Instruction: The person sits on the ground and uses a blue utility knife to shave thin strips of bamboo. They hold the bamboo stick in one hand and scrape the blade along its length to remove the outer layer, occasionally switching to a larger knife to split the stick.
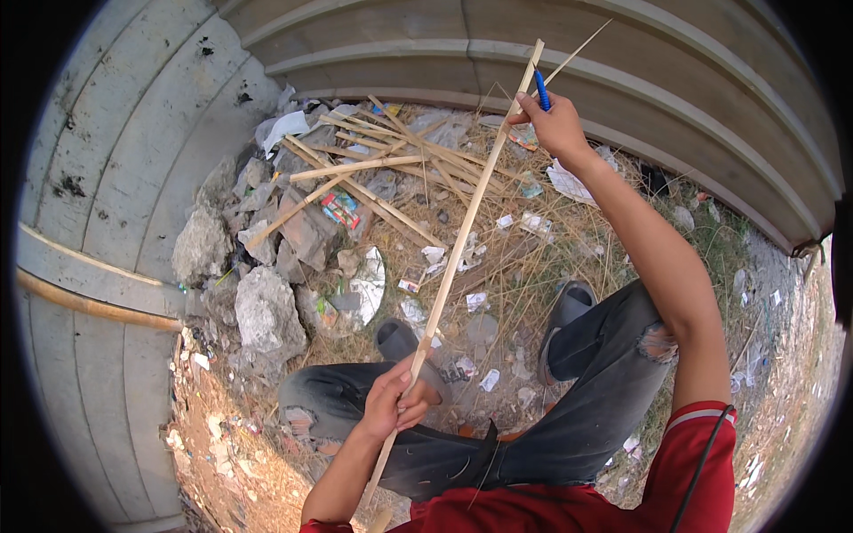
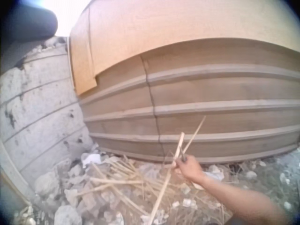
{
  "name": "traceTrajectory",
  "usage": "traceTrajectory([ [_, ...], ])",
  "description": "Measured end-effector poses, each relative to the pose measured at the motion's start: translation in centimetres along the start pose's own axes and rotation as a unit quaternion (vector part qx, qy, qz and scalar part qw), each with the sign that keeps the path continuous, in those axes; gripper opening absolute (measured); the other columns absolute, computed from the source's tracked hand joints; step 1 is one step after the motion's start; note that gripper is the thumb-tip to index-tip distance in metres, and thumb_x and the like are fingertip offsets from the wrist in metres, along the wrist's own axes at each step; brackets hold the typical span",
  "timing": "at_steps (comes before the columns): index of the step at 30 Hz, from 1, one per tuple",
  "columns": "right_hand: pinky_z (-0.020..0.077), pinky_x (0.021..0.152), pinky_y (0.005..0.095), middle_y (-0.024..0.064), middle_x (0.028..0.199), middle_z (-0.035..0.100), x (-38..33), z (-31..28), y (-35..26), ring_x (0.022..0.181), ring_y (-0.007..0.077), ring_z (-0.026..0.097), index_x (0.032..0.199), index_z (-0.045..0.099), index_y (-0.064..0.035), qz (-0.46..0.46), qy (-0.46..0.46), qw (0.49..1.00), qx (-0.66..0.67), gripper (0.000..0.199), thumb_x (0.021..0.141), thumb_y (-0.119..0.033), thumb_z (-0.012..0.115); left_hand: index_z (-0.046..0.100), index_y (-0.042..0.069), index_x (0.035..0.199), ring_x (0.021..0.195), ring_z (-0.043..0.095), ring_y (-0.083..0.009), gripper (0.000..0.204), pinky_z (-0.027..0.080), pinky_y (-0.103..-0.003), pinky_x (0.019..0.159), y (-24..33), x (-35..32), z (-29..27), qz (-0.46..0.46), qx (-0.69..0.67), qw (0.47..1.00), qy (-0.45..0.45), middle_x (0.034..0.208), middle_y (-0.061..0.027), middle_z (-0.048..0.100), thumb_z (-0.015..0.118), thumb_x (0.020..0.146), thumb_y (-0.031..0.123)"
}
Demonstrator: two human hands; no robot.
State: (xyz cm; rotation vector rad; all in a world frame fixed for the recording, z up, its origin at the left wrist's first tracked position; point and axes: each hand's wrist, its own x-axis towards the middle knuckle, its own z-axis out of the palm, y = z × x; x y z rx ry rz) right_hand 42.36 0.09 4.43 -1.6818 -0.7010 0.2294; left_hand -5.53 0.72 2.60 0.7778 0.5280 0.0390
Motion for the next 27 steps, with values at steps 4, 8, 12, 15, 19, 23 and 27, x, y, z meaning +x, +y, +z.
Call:
traceTrajectory([
  [4,0.047,0.061,0.0307,0.012,0.075,0.072,-1.4,-0.5,0.6,0.063,0.0134,0.06,0.092,0.067,0.0042,0.114,-0.072,0.99,-0.044,0.052,0.094,-0.047,0.068,0.032,0.007,0.156,0.038,0.027,-0.0065,0.055,0.028,-0.023,0.033,0.0,0.3,0.0,0.035,-0.006,0.999,0.004,0.059,0.0031,0.031,0.042,0.107,0.03],
  [8,0.0452,0.06,0.0305,0.0139,0.077,0.07,-4.1,1.4,-1.5,0.064,0.013,0.058,0.09,0.068,0.0053,0.178,-0.18,0.966,0.051,0.067,0.087,-0.061,0.071,0.031,0.007,0.156,0.039,0.03,-0.0071,0.055,0.03,-0.024,0.035,0.3,0.9,0.8,0.064,-0.008,0.998,0.015,0.06,0.002,0.032,0.042,0.108,0.03],
  [12,0.0455,0.061,0.0289,0.0108,0.077,0.071,-7.8,5.1,-4.7,0.066,0.0129,0.059,0.097,0.068,0.0015,0.109,-0.269,0.956,0.044,0.054,0.086,-0.051,0.077,0.031,0.007,0.157,0.041,0.032,-0.0077,0.055,0.031,-0.024,0.038,0.2,1.4,1.3,0.067,0.024,0.997,0.013,0.062,0.0009,0.035,0.041,0.108,0.03],
  [15,0.0469,0.064,0.0298,0.0084,0.078,0.071,-9.1,6.8,-5.1,0.069,0.0122,0.061,0.101,0.067,-0.001,0.098,-0.25,0.957,0.106,0.046,0.088,-0.044,0.078,0.03,0.007,0.157,0.042,0.032,-0.0078,0.055,0.031,-0.023,0.038,-0.2,1.9,1.3,0.081,0.055,0.995,0.005,0.064,0.0008,0.036,0.041,0.108,0.03],
  [19,0.0482,0.066,0.0348,0.0087,0.074,0.071,-9.2,6.8,-6.2,0.069,0.0161,0.065,0.104,0.066,-0.0006,0.074,-0.273,0.957,0.059,0.045,0.093,-0.044,0.071,0.027,0.009,0.159,0.042,0.03,-0.0067,0.055,0.029,-0.022,0.038,0.1,2.3,1.5,0.104,0.111,0.988,0.025,0.065,0.0018,0.034,0.042,0.109,0.028],
  [23,0.0511,0.069,0.0438,0.0171,0.069,0.068,-10.6,5.5,-8.4,0.068,0.0324,0.069,0.093,0.068,0.0002,-0.056,-0.33,0.93,-0.154,0.043,0.093,-0.042,0.064,0.023,0.018,0.161,0.043,0.028,-0.0057,0.054,0.028,-0.022,0.039,0.3,2.2,1.1,0.121,0.044,0.991,0.029,0.066,0.0032,0.032,0.041,0.11,0.022],
  [27,0.0526,0.064,0.0491,0.0224,0.065,0.064,-14.7,5.8,-8.6,0.067,0.043,0.067,0.077,0.067,-0.0013,-0.195,-0.384,0.858,-0.28,0.025,0.082,-0.026,0.065,0.023,0.025,0.161,0.041,0.022,-0.0047,0.052,0.024,-0.021,0.034,0.8,2.1,1.1,0.111,-0.054,0.992,0.033,0.067,0.0038,0.029,0.038,0.111,0.023],
])
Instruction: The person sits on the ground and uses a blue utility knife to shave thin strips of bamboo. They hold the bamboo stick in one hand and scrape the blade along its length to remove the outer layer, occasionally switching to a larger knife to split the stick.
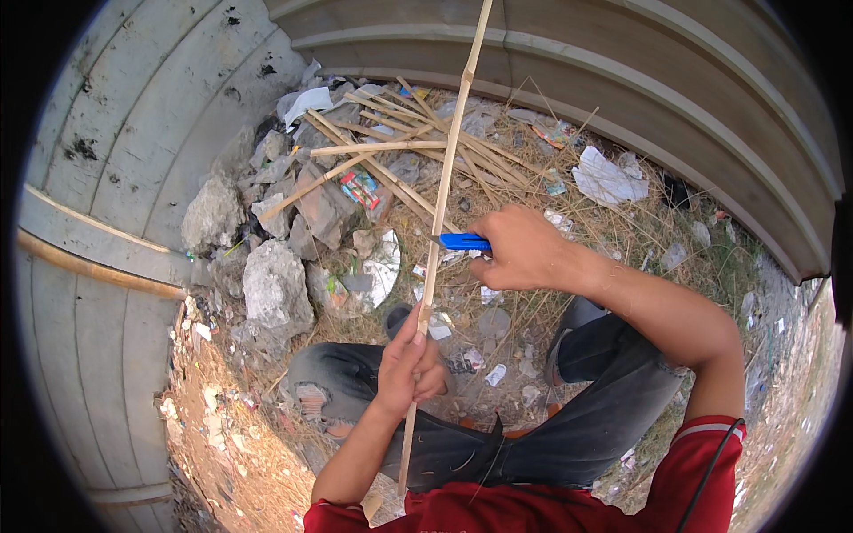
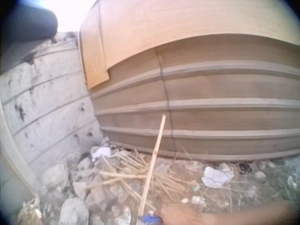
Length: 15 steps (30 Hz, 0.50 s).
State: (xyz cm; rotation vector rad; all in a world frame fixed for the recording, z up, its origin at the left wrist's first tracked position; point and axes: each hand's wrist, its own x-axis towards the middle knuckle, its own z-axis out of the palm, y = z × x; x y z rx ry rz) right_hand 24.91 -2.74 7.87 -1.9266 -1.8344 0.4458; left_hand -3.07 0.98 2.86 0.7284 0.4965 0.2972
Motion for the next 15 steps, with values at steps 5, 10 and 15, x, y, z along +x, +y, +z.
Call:
traceTrajectory([
  [5,0.0549,0.059,0.0484,0.0199,0.064,0.065,-1.3,4.5,-2.3,0.062,0.0402,0.068,0.073,0.068,-0.0046,-0.029,-0.022,0.997,-0.062,0.018,0.077,-0.021,0.066,0.024,0.028,0.16,0.041,0.02,-0.0036,0.051,0.021,-0.02,0.033,0.4,0.2,0.6,-0.011,-0.064,0.997,0.04,0.069,0.0046,0.029,0.037,0.111,0.024],
  [10,0.0584,0.06,0.0454,0.0197,0.075,0.072,1.3,5.0,-1.3,0.071,0.0363,0.073,0.081,0.074,-0.0036,-0.008,-0.004,0.988,-0.152,0.019,0.083,-0.016,0.059,0.026,0.028,0.16,0.041,0.02,-0.0034,0.05,0.02,-0.02,0.033,1.1,0.4,0.6,-0.033,-0.069,0.995,0.066,0.068,0.0049,0.029,0.037,0.111,0.024],
  [15,0.0587,0.058,0.0439,0.0208,0.075,0.071,4.6,1.6,5.6,0.071,0.0364,0.073,0.078,0.074,-0.0034,0.092,0.104,0.968,-0.21,0.021,0.083,-0.016,0.058,0.031,0.026,0.159,0.042,0.022,-0.004,0.05,0.021,-0.021,0.034,0.7,-0.2,0.7,-0.077,-0.029,0.995,0.048,0.065,0.0049,0.029,0.041,0.11,0.022],
])
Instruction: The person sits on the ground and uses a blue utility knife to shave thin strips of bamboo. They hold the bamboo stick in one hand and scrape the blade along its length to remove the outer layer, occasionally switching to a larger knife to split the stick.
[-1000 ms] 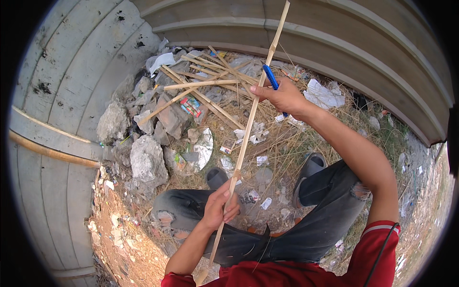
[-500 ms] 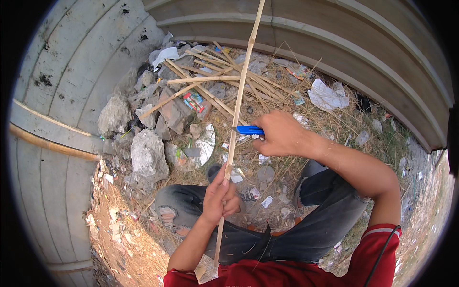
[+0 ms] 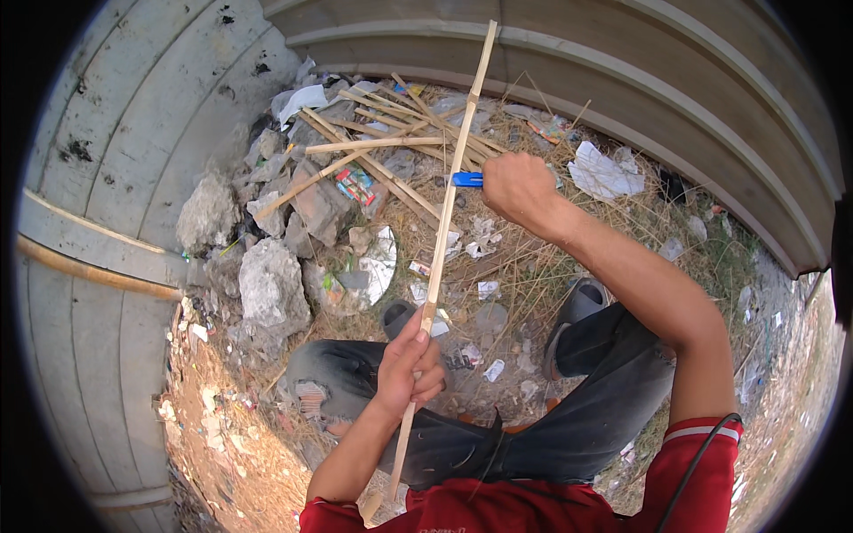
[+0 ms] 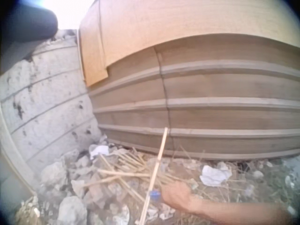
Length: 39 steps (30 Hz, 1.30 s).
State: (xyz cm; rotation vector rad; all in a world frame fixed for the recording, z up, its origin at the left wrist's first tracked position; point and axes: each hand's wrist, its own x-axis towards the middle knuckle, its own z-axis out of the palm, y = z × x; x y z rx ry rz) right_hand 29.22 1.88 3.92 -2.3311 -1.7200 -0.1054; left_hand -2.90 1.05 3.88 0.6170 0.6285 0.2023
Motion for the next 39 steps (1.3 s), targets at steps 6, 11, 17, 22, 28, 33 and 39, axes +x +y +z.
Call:
traceTrajectory([
  [6,0.0584,0.058,0.0443,0.0209,0.073,0.071,-2.1,-0.6,-2.2,0.069,0.0365,0.073,0.078,0.074,-0.0022,-0.052,-0.048,0.997,0.005,0.022,0.083,-0.016,0.058,0.03,0.025,0.159,0.042,0.021,-0.0042,0.051,0.022,-0.021,0.034,-0.4,-0.4,-1.3,0.017,0.013,1.0,-0.003,0.064,0.0049,0.028,0.041,0.11,0.021],
  [11,0.0583,0.059,0.0469,0.0212,0.073,0.071,-2.7,0.7,-2.9,0.069,0.0372,0.073,0.076,0.073,-0.0015,-0.04,-0.061,0.997,0.016,0.023,0.084,-0.016,0.057,0.03,0.025,0.159,0.041,0.021,-0.0044,0.051,0.021,-0.021,0.034,-0.8,-0.9,-1.2,0.01,0.049,0.999,0.012,0.064,0.0048,0.027,0.041,0.11,0.022],
  [17,0.0585,0.06,0.0483,0.0221,0.079,0.071,2.2,0.8,9.9,0.072,0.0391,0.073,0.08,0.071,-0.0009,0.089,0.064,0.99,-0.09,0.021,0.083,-0.015,0.056,0.026,0.02,0.161,0.045,0.024,-0.0051,0.054,0.024,-0.023,0.039,-1.6,-1.5,-2.2,-0.028,0.114,0.992,-0.035,0.067,0.004,0.028,0.04,0.11,0.018],
  [22,0.059,0.065,0.0494,0.022,0.082,0.072,2.5,2.1,11.4,0.076,0.04,0.073,0.079,0.072,-0.0015,0.136,0.082,0.983,-0.092,0.022,0.083,-0.016,0.056,0.025,0.02,0.161,0.045,0.024,-0.0055,0.054,0.024,-0.022,0.039,-1.1,-0.2,-1.4,-0.028,0.125,0.991,-0.051,0.067,0.004,0.027,0.04,0.11,0.019],
  [28,0.0559,0.065,0.0451,0.022,0.075,0.069,3.1,3.4,11.6,0.069,0.0352,0.071,0.073,0.068,0.0001,0.124,0.033,0.99,0.055,0.027,0.084,-0.024,0.061,0.028,0.023,0.16,0.044,0.023,-0.0048,0.051,0.023,-0.021,0.037,-1.0,-1.1,-1.7,-0.048,0.032,0.997,-0.057,0.066,0.0044,0.028,0.041,0.11,0.022],
  [33,0.0441,0.057,0.0397,0.0081,0.062,0.056,2.9,1.6,10.6,0.055,0.0217,0.054,0.069,0.061,-0.0024,0.211,-0.144,0.893,0.37,0.036,0.082,-0.035,0.07,0.03,0.025,0.159,0.043,0.023,-0.0044,0.05,0.023,-0.02,0.035,-1.2,-1.9,-2.9,-0.063,0.002,0.997,-0.043,0.066,0.0047,0.029,0.041,0.11,0.025],
  [39,0.0496,0.069,0.0398,0.0169,0.071,0.065,1.3,-2.9,9.8,0.07,0.0266,0.066,0.085,0.073,-0.0057,0.166,0.029,0.948,0.271,0.032,0.078,-0.037,0.076,0.029,0.021,0.16,0.044,0.024,-0.0047,0.052,0.024,-0.021,0.036,-1.8,-1.6,-3.1,-0.056,0.056,0.997,-0.026,0.065,0.0045,0.028,0.042,0.11,0.024],
])
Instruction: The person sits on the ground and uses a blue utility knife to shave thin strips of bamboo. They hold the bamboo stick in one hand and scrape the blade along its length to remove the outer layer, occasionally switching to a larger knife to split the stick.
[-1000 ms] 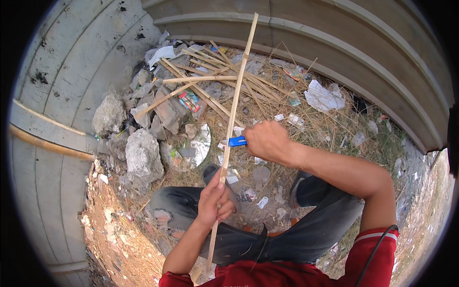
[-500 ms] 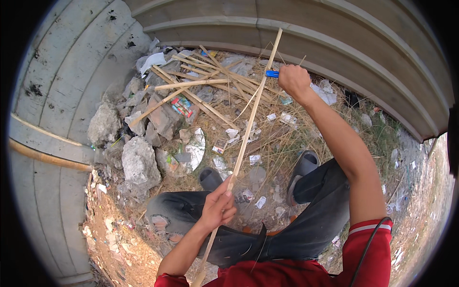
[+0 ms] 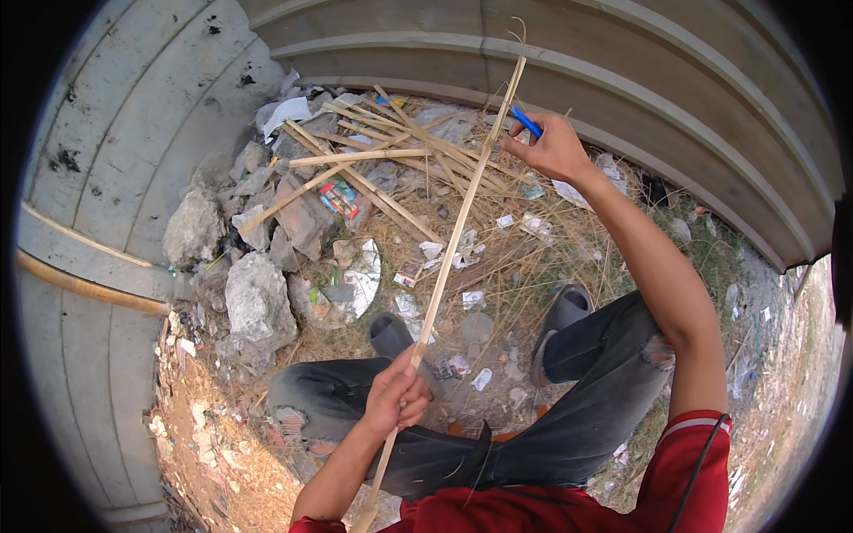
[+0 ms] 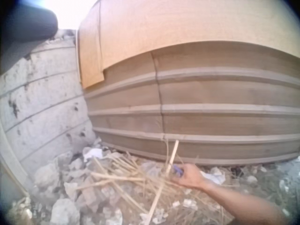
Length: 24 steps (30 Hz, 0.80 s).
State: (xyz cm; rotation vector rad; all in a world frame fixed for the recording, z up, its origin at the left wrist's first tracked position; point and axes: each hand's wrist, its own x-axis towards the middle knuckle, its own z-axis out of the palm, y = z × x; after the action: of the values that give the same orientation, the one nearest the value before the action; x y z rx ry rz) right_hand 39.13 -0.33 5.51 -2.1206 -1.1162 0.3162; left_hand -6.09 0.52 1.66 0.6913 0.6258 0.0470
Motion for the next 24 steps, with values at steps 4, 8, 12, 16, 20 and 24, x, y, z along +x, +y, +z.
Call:
traceTrajectory([
  [4,0.0523,0.079,0.0438,0.017,0.087,0.07,0.5,0.9,1.7,0.086,0.0328,0.067,0.098,0.076,-0.0079,-0.152,0.074,0.984,-0.062,0.033,0.077,-0.034,0.075,0.028,0.019,0.16,0.045,0.025,-0.0052,0.053,0.025,-0.022,0.037,-0.6,0.5,0.0,0.002,0.053,0.998,-0.021,0.066,0.0043,0.027,0.042,0.11,0.022],
  [8,0.0528,0.084,0.0439,0.0149,0.1,0.071,1.4,1.2,4.2,0.095,0.0355,0.067,0.103,0.078,-0.0097,-0.19,-0.048,0.98,-0.046,0.033,0.076,-0.03,0.076,0.028,0.018,0.161,0.045,0.025,-0.0055,0.052,0.024,-0.022,0.039,-0.6,0.8,0.1,-0.003,0.065,0.997,-0.032,0.066,0.0042,0.027,0.041,0.11,0.02],
  [12,0.052,0.089,0.0432,0.0115,0.107,0.071,1.6,0.3,5.0,0.1,0.0337,0.067,0.101,0.079,-0.0112,-0.128,-0.156,0.978,-0.048,0.032,0.073,-0.027,0.078,0.031,0.019,0.159,0.042,0.023,-0.004,0.05,0.024,-0.021,0.037,-0.7,0.9,0.1,0.008,0.072,0.997,-0.018,0.062,0.0052,0.025,0.04,0.111,0.02],
  [16,0.0517,0.09,0.0433,0.0109,0.101,0.073,0.9,0.1,4.9,0.1,0.0328,0.068,0.099,0.08,-0.0115,-0.267,-0.068,0.96,-0.056,0.029,0.074,-0.026,0.082,0.031,0.019,0.159,0.042,0.023,-0.004,0.05,0.024,-0.021,0.037,-0.8,0.9,-0.2,0.008,0.068,0.998,-0.014,0.062,0.0053,0.025,0.041,0.11,0.021],
  [20,0.0527,0.088,0.0417,0.0101,0.092,0.074,1.0,-0.8,4.1,0.098,0.0308,0.069,0.098,0.079,-0.0107,-0.224,-0.121,0.967,-0.018,0.026,0.079,-0.027,0.084,0.03,0.018,0.159,0.043,0.024,-0.0041,0.051,0.024,-0.021,0.037,-0.7,0.8,-0.2,0.002,0.066,0.998,-0.014,0.062,0.0054,0.025,0.042,0.11,0.022],
  [24,0.0541,0.078,0.0354,0.0086,0.081,0.073,0.9,-0.6,5.0,0.082,0.0207,0.071,0.098,0.078,-0.0047,-0.083,-0.138,0.983,0.086,0.031,0.085,-0.032,0.082,0.031,0.014,0.159,0.045,0.024,-0.0039,0.051,0.023,-0.022,0.04,-0.8,0.8,0.0,-0.001,0.099,0.995,-0.014,0.062,0.0057,0.027,0.044,0.11,0.021],
])
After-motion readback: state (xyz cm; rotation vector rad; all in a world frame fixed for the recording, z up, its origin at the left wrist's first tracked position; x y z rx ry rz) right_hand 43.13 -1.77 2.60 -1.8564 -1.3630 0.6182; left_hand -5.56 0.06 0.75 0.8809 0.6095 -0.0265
